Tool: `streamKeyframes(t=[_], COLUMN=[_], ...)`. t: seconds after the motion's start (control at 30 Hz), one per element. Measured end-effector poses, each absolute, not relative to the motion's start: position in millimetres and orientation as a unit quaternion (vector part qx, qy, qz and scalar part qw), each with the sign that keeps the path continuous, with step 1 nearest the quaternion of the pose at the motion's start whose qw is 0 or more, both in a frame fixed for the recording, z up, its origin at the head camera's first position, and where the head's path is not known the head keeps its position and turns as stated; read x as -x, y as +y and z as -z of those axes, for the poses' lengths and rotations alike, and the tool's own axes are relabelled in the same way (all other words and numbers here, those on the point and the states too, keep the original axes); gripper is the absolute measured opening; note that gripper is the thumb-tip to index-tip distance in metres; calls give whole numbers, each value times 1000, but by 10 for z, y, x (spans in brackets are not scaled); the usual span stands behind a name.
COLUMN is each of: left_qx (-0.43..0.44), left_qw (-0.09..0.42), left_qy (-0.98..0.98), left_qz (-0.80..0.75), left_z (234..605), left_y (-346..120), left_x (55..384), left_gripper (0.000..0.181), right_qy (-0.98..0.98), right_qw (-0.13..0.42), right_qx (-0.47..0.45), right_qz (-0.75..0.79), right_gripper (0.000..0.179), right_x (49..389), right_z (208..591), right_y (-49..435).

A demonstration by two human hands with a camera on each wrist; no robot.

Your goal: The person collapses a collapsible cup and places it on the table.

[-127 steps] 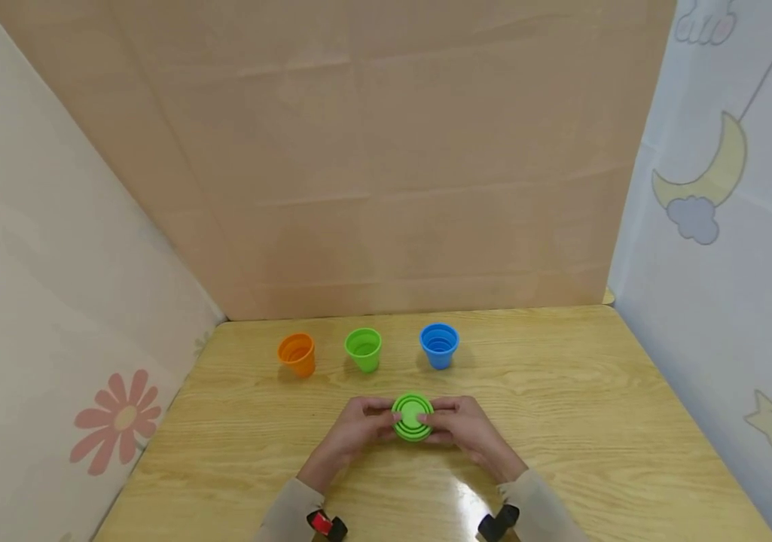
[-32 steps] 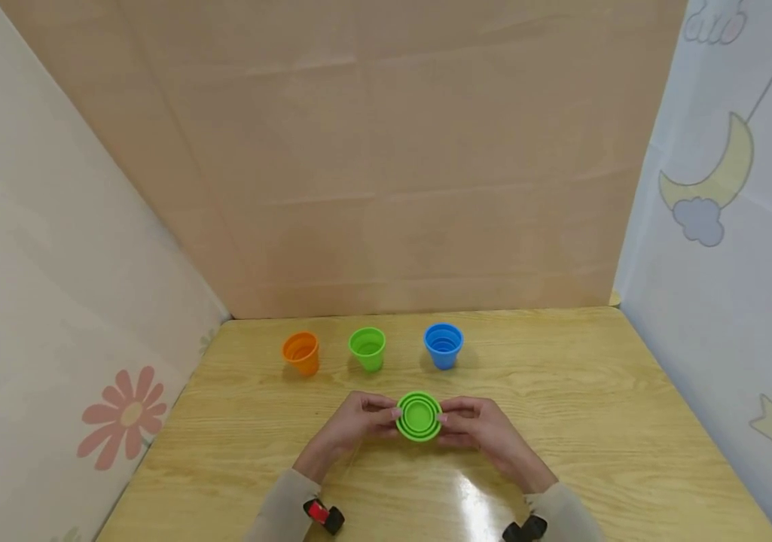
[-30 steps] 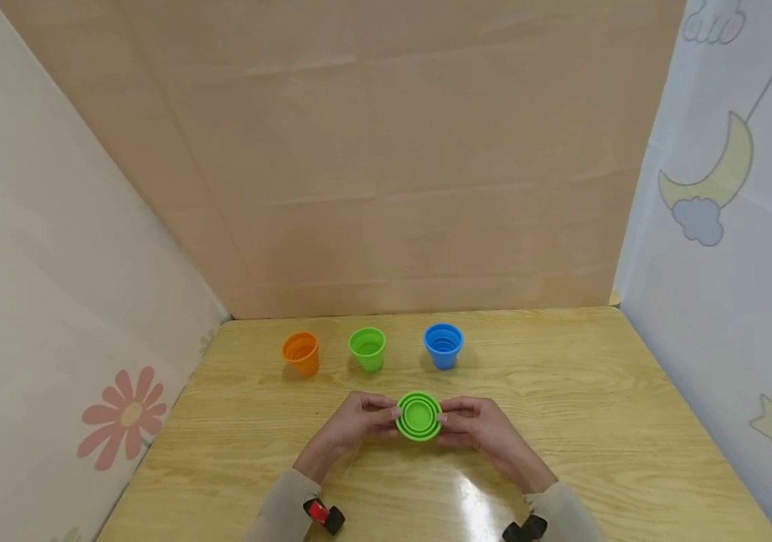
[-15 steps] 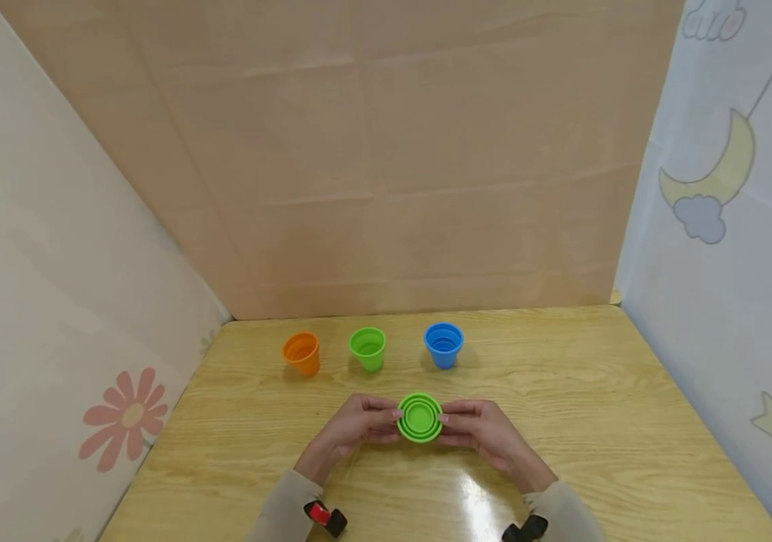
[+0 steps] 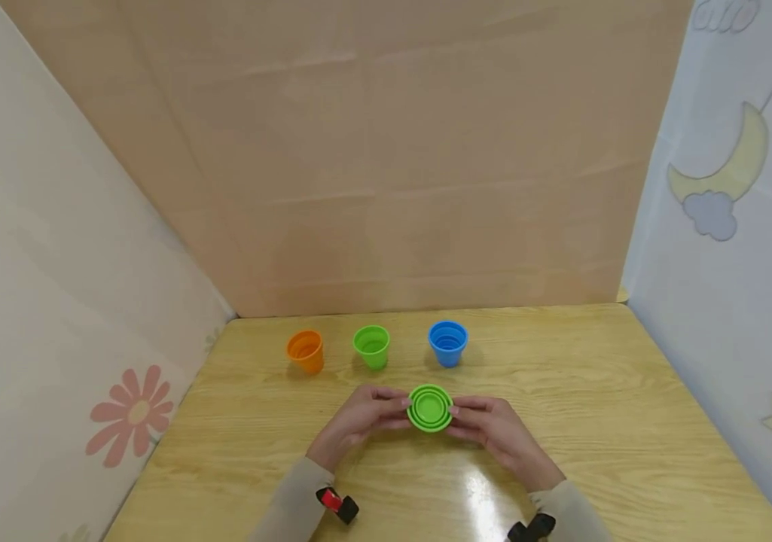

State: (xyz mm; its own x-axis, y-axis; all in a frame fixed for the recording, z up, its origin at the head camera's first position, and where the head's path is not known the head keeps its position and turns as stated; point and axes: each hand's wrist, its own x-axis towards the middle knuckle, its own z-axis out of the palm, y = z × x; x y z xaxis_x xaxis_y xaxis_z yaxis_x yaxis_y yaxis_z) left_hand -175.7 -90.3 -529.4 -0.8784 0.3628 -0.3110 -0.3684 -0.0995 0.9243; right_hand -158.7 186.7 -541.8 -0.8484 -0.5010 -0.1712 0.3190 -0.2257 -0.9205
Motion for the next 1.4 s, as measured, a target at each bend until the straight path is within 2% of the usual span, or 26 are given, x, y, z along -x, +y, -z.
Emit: streamKeyframes(t=[0.23,0.5,0.67,0.9,1.4], left_qx=[-2,-2,-1,9,107], left_qw=[240,241,223,194,134], left_qy=[617,632,636,642,653], left_qz=[-749,-737,-739,-742,-737], left_z=[5305,5233,5206,5202,5197], left_y=[-623,-186,143,526,1241], left_x=[1883,1995,2062,2130,2352], left_gripper=[25,24,20,16,10], right_qy=[569,548,537,543,538], right_qw=[250,257,258,246,234], right_qx=[86,120,130,109,31], right_qz=[779,787,793,795,809], right_gripper=[25,33,39,39,36], right_x=[1663,1792,1875,1936,2208], right_z=[5405,5366,5282,5263,5323], right_y=[2112,2574,2871,3169,3619])
